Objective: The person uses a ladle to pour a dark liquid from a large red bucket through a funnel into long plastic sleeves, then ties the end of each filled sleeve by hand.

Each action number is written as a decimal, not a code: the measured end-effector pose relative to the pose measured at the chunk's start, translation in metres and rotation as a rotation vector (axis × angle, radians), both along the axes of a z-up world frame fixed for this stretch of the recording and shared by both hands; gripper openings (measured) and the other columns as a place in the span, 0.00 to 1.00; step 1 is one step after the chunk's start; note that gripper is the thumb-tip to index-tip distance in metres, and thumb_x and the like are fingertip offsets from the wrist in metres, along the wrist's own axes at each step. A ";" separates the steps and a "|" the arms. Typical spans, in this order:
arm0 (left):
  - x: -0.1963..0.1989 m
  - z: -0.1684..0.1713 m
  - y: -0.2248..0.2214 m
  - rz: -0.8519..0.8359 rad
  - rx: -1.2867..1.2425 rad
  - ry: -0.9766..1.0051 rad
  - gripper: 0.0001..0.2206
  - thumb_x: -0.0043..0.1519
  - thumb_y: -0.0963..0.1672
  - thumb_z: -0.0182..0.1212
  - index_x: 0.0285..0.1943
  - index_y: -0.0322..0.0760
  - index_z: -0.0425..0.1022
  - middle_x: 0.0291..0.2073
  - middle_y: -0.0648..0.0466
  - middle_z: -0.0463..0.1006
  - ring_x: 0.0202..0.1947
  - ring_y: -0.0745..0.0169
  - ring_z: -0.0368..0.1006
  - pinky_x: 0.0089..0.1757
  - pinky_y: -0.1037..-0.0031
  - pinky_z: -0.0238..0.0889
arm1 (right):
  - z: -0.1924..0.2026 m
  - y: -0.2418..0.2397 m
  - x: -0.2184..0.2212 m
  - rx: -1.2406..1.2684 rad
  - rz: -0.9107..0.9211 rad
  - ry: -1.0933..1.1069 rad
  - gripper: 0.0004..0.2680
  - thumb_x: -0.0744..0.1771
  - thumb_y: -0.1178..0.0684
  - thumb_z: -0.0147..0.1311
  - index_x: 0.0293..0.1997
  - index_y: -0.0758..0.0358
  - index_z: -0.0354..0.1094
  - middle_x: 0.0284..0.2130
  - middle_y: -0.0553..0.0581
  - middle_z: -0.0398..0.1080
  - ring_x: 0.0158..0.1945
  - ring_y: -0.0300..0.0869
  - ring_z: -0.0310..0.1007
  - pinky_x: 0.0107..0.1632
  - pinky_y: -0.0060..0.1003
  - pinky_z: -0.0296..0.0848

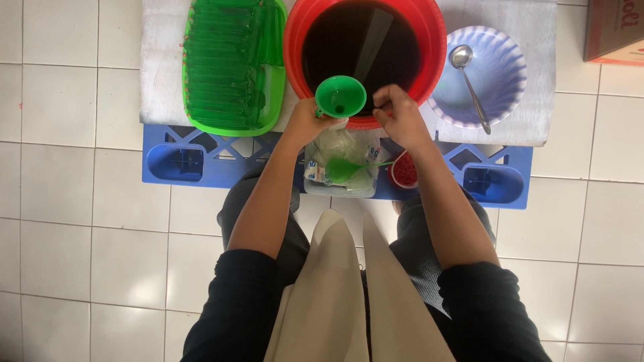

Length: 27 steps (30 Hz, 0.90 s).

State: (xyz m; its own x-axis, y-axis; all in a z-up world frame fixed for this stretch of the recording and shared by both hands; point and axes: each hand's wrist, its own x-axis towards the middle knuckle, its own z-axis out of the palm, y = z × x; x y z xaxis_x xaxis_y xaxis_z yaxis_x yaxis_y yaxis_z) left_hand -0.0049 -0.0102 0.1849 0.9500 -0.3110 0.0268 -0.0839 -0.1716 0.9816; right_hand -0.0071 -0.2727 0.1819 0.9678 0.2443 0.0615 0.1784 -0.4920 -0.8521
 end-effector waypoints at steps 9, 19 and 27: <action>-0.003 -0.002 0.010 -0.017 0.011 -0.103 0.04 0.59 0.40 0.72 0.37 0.38 0.80 0.23 0.54 0.75 0.25 0.66 0.69 0.33 0.72 0.65 | -0.215 0.040 -0.043 -0.978 0.428 0.535 0.14 0.65 0.52 0.53 0.56 0.57 0.77 0.57 0.61 0.74 0.61 0.58 0.70 0.62 0.66 0.58; -0.007 -0.010 0.017 0.037 -0.020 -0.027 0.06 0.58 0.40 0.71 0.42 0.38 0.82 0.31 0.49 0.81 0.30 0.65 0.75 0.35 0.69 0.71 | -0.173 0.066 -0.076 -1.078 0.314 0.180 0.08 0.65 0.68 0.54 0.43 0.64 0.77 0.35 0.60 0.77 0.49 0.54 0.75 0.65 0.78 0.37; 0.006 -0.028 0.011 0.122 0.037 0.047 0.12 0.55 0.45 0.76 0.44 0.40 0.83 0.33 0.54 0.83 0.31 0.65 0.78 0.38 0.70 0.73 | -0.040 -0.013 -0.010 -0.320 0.146 0.469 0.09 0.67 0.62 0.55 0.51 0.70 0.71 0.39 0.75 0.77 0.35 0.57 0.82 0.52 0.53 0.72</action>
State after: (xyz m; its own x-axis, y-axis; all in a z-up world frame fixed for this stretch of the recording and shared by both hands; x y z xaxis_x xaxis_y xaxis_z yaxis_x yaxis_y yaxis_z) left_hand 0.0011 0.0012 0.1572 0.9808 -0.1933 -0.0277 -0.0146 -0.2140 0.9767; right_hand -0.0170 -0.2857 0.1417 0.8286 0.3132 -0.4640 -0.0963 -0.7367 -0.6693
